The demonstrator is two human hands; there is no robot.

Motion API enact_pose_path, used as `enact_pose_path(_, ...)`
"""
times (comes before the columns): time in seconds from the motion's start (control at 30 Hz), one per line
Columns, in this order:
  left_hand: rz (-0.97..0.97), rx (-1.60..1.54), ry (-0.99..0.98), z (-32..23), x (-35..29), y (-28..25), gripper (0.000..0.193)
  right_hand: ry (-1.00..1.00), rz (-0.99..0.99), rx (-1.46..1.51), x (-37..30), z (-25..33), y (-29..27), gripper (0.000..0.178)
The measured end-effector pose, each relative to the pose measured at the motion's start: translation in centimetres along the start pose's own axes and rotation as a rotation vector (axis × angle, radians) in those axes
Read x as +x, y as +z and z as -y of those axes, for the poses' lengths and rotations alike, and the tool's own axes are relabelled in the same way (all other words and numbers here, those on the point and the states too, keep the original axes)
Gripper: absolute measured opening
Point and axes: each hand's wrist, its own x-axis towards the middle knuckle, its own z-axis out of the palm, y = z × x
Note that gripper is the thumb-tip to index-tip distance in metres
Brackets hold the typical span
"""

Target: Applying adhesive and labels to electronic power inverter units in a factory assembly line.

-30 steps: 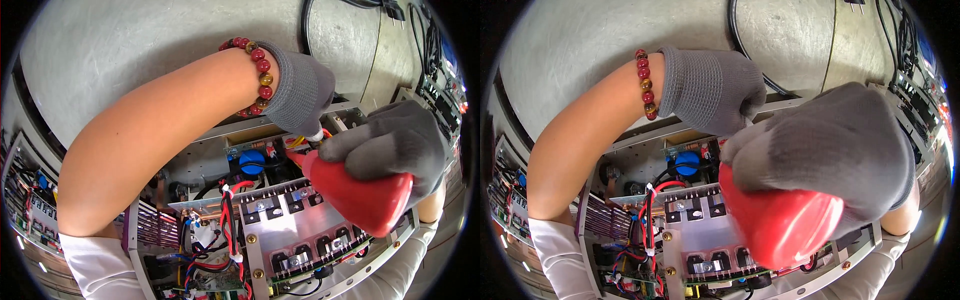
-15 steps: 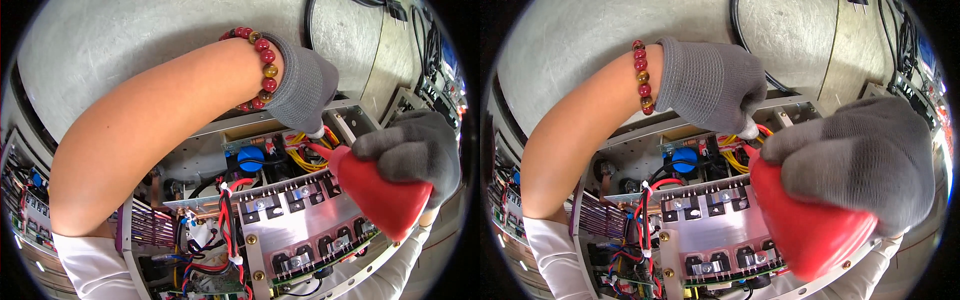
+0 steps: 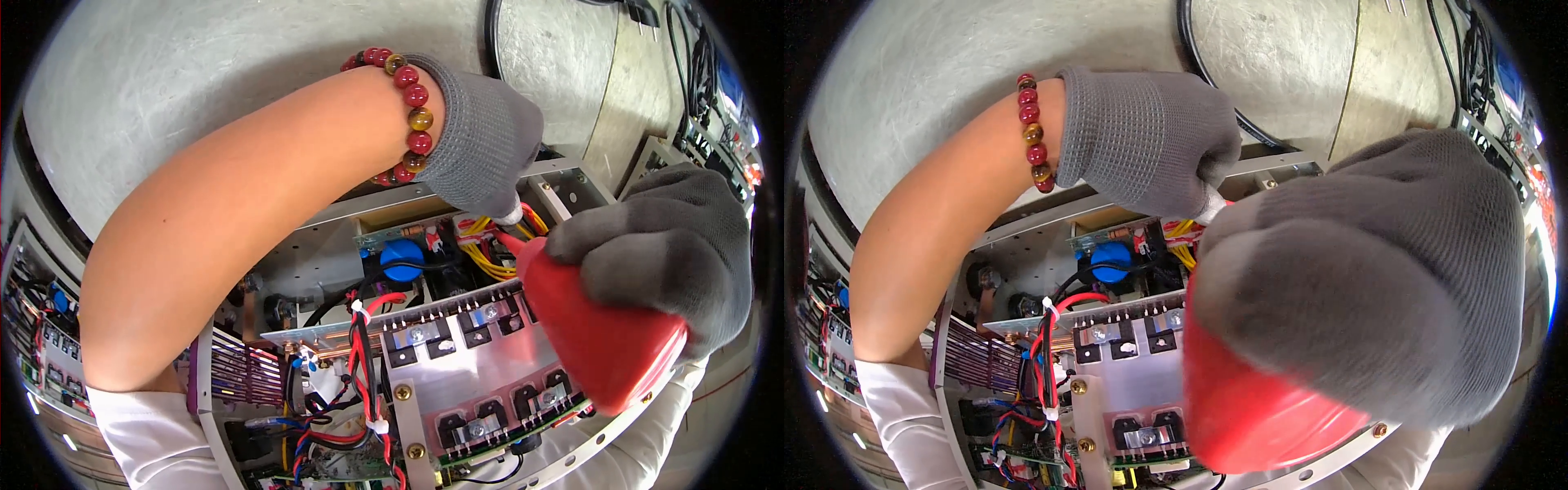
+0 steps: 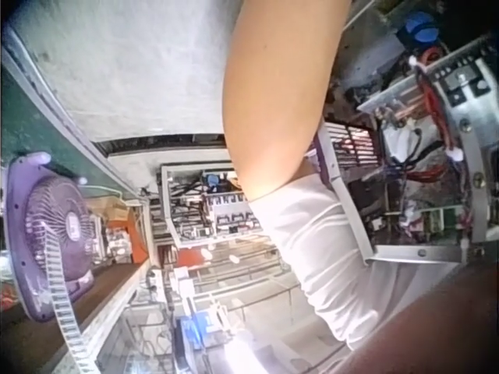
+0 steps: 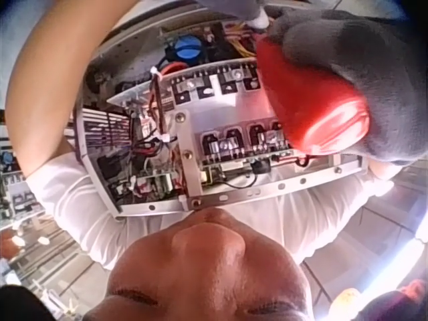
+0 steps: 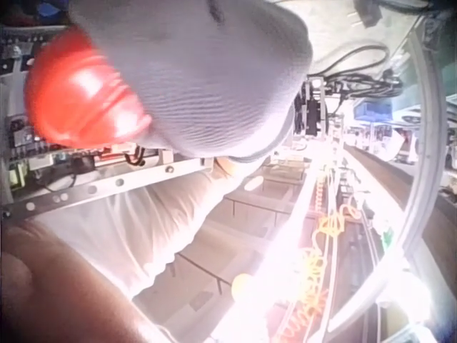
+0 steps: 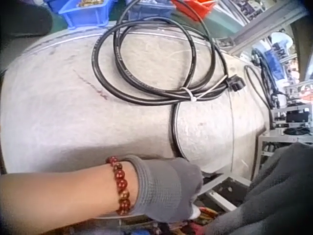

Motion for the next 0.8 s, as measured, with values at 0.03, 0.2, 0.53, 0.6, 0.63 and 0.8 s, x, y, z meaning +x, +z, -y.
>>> enact_pose_path(0.03,-0.002,0.001,0.012,0.0,0.2,0.1,0.032,0.012,0.002,-0.005,-0.2,0.4,0.3,0.039)
enact_pose_path(0.2,-0.023,-0.019,-0.048,0.0,-0.6,0.3,0.024,0.082,-0.177,-0.194,1.9,3.2,2.0,0.024)
enact_pose_path(0.53,-0.027,-0.049,-0.026,-0.3,-1.7,-0.5,0.047,0.033,0.279,-0.369,6.1,3.9,-1.1,0.045)
enact_pose_path(0.6,-0.158,-0.155,-0.045,-0.3,-3.9,-0.6,0.046,0.086,0.424,-0.03,5.1,2.2,-2.8,0.057)
enact_pose_path(0.63,-0.225,-0.207,-0.06,-0.4,-5.4,-0.8,0.045,0.104,0.493,0.141,4.5,2.0,-3.6,0.062)
enact_pose_path(0.8,-0.53,-0.401,-0.122,-0.2,-18.1,1.4,0.041,0.007,0.283,0.216,3.0,-3.0,-3.3,0.059)
